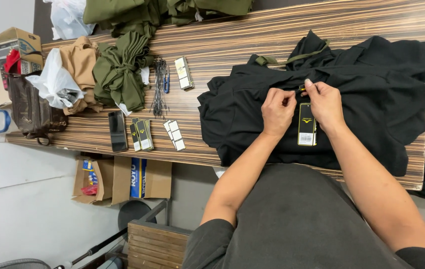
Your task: Attaching brand tags to t-shirts using plastic fasteners on a factory work table.
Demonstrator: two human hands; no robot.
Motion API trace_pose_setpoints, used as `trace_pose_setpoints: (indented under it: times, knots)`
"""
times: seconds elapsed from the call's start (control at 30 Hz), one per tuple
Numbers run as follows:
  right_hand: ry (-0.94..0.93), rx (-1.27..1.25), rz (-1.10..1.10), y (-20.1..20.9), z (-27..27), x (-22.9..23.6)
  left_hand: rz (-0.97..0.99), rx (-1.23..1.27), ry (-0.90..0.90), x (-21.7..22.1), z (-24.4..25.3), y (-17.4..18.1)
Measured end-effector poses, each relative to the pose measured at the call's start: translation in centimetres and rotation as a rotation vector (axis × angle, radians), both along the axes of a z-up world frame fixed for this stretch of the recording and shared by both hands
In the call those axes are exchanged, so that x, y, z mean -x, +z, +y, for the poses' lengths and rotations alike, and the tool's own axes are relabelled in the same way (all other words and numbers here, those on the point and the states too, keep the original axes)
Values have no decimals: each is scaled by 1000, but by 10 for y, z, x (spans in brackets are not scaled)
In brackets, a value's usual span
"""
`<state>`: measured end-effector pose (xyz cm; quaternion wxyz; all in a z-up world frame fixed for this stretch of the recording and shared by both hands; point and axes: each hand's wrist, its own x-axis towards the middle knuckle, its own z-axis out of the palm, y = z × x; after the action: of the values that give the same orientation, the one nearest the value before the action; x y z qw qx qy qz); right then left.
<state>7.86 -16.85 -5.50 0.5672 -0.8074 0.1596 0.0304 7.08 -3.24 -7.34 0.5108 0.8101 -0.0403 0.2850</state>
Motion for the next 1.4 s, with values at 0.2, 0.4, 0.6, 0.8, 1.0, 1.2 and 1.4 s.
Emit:
trace_pose_setpoints:
  times: [0.2,0.4,0.6,0.8,1.0,1.2,1.4]
  knots:
    - [21,-1,-49,-36,-9,-3,-59,-111,-12,-5,-4,-8]
    - [-10,-78,-147,-32,-6,-6,-87,-212,-27,-5,0,2]
    - [32,-20,6,35,5,3,193,-8,-220,10,11,29]
    - [47,-69,50,53,8,6,294,38,-180,9,8,34]
    - [39,-130,28,33,7,4,300,52,-166,6,3,29]
    - [-26,-336,19,17,2,1,348,53,-168,6,0,29]
    - [-75,-354,24,25,5,2,430,197,-154,14,8,51]
